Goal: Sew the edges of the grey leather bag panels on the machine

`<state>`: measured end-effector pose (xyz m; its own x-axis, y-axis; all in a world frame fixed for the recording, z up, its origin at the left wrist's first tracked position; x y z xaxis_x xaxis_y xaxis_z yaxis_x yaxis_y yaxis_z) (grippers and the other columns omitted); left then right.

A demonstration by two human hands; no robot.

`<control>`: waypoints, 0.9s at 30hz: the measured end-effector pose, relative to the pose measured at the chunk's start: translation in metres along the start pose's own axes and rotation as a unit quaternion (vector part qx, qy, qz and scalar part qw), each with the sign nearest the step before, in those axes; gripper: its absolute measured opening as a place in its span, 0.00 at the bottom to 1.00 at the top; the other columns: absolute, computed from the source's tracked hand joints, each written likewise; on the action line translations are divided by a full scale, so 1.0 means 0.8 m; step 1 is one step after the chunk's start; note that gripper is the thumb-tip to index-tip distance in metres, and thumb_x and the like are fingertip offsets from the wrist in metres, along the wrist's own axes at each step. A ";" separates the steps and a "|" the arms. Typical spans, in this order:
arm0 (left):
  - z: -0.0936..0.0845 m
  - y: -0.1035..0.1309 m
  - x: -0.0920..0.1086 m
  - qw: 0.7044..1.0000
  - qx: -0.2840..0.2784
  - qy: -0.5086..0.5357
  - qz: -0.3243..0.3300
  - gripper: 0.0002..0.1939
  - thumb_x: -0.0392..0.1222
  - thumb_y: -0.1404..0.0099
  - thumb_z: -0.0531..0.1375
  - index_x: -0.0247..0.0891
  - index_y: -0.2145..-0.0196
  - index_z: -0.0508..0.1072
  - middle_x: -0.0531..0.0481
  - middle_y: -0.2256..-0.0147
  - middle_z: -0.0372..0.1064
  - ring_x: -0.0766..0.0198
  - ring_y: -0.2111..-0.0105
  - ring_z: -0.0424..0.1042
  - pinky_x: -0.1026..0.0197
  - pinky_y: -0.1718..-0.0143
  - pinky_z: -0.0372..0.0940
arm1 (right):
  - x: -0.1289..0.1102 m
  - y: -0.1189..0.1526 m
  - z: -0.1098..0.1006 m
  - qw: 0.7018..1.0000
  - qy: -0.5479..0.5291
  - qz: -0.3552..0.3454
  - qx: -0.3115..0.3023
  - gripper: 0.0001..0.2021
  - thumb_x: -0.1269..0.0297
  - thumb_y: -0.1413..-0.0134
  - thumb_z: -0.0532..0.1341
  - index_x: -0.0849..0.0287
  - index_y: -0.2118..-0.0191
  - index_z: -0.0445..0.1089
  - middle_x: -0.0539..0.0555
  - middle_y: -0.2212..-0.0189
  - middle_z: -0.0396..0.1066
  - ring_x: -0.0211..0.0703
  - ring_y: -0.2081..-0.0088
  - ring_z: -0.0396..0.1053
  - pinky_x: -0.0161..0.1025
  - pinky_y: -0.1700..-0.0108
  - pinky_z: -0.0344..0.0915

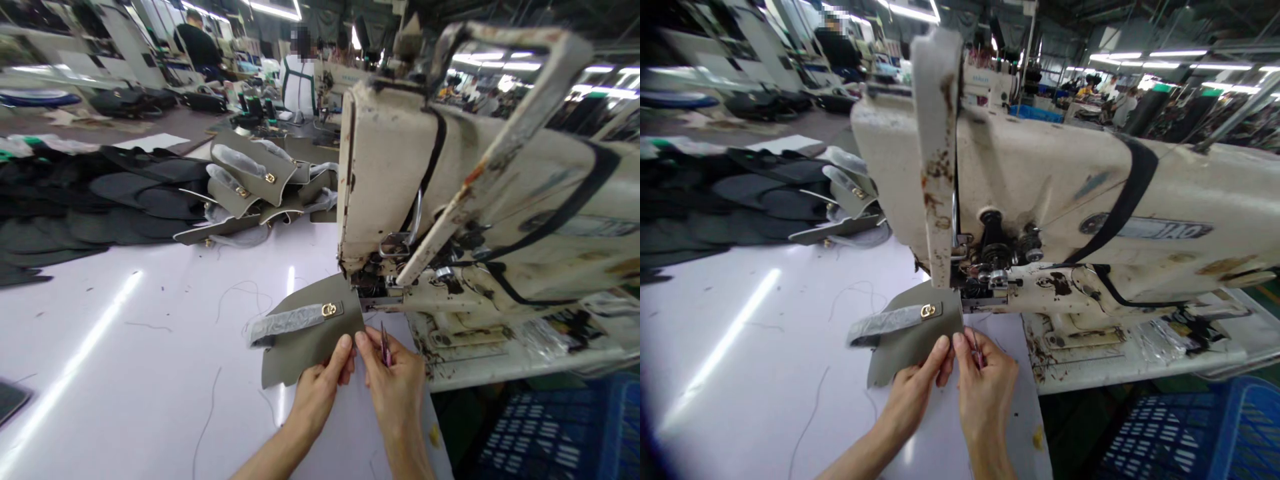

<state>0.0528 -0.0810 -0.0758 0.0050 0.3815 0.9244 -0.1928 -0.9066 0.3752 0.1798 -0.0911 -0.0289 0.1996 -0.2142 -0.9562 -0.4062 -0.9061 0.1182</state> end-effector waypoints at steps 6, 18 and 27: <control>-0.032 0.057 0.042 0.966 -0.052 -0.188 0.169 0.23 0.49 0.27 0.48 0.37 0.75 0.71 0.50 0.77 0.66 0.67 0.76 0.67 0.64 0.72 0.61 | 0.013 -0.007 0.013 0.992 -0.120 0.032 -0.024 0.20 0.53 0.46 0.65 0.62 0.80 0.68 0.42 0.89 0.48 0.30 0.84 0.46 0.31 0.81 0.44; -0.091 0.049 0.077 0.767 0.139 -0.550 0.298 0.19 0.47 0.29 0.53 0.42 0.43 0.65 0.45 0.43 0.66 0.51 0.42 0.65 0.47 0.42 0.64 | 0.030 -0.010 0.026 0.960 -0.265 0.065 -0.062 0.20 0.55 0.47 0.69 0.63 0.80 0.67 0.40 0.88 0.46 0.27 0.83 0.41 0.35 0.77 0.36; -0.050 -0.037 0.146 0.760 -0.016 -0.565 0.320 0.27 0.57 0.28 0.49 0.46 0.36 0.58 0.49 0.34 0.55 0.53 0.37 0.56 0.44 0.36 0.55 | 0.042 -0.010 0.034 0.940 -0.319 0.092 -0.072 0.19 0.57 0.49 0.71 0.63 0.79 0.67 0.41 0.86 0.48 0.25 0.82 0.40 0.35 0.77 0.33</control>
<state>0.0200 -0.0028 0.0183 0.7363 -0.5510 0.3928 -0.5345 -0.8295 -0.1618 0.1652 -0.0807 -0.0693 -0.4571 -0.1512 -0.8765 -0.2470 -0.9251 0.2884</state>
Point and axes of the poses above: each hand's wrist, its own y-axis away from the middle knuckle, its own z-axis out of the palm, x = y × z, the point moved 6 cm from there along -y, towards the middle knuckle
